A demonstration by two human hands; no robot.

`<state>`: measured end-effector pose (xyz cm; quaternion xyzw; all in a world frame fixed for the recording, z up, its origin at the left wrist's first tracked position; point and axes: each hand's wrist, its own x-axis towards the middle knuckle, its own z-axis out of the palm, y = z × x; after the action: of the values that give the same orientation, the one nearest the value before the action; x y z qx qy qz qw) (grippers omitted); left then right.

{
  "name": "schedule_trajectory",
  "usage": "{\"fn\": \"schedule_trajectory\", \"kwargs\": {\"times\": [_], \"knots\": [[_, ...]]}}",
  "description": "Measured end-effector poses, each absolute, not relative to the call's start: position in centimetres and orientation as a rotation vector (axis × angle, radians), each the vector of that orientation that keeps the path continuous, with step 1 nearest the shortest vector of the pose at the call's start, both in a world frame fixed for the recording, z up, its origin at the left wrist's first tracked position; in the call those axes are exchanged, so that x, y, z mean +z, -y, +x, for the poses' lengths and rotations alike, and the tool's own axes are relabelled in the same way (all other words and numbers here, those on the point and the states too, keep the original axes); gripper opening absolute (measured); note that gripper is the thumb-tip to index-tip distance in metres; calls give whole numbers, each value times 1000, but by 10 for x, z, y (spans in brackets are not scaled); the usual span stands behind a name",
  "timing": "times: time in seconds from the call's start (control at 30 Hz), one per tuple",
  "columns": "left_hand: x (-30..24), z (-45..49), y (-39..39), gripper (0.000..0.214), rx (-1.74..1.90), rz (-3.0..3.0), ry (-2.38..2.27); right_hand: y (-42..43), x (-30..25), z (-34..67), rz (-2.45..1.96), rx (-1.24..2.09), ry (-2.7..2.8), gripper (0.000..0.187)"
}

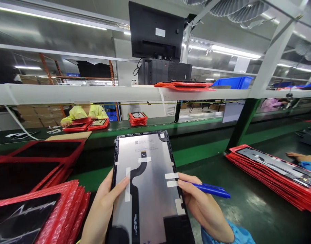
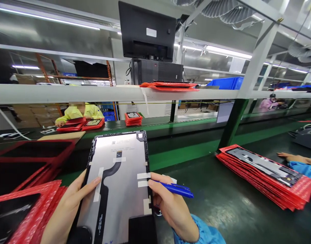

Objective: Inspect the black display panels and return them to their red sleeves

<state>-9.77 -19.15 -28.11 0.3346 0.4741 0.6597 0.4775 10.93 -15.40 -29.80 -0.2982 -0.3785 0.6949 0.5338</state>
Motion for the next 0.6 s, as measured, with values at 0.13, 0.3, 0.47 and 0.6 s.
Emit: {"fn": "schedule_trajectory", "kwargs": {"times": [0.13,0.3,0.47,0.6], "knots": [[-280,-97,194,51,1613,808,-1159,154,-297,110,-737,1561,1032,30],[-277,-96,196,60,1690,786,-1183,154,-295,120,-698,1121,1227,50],[-276,-96,196,51,1795,850,-1221,154,-296,127,-571,1015,1278,51],[-277,-98,198,47,1765,882,-1276,158,-293,124,-619,946,1291,26]]}}
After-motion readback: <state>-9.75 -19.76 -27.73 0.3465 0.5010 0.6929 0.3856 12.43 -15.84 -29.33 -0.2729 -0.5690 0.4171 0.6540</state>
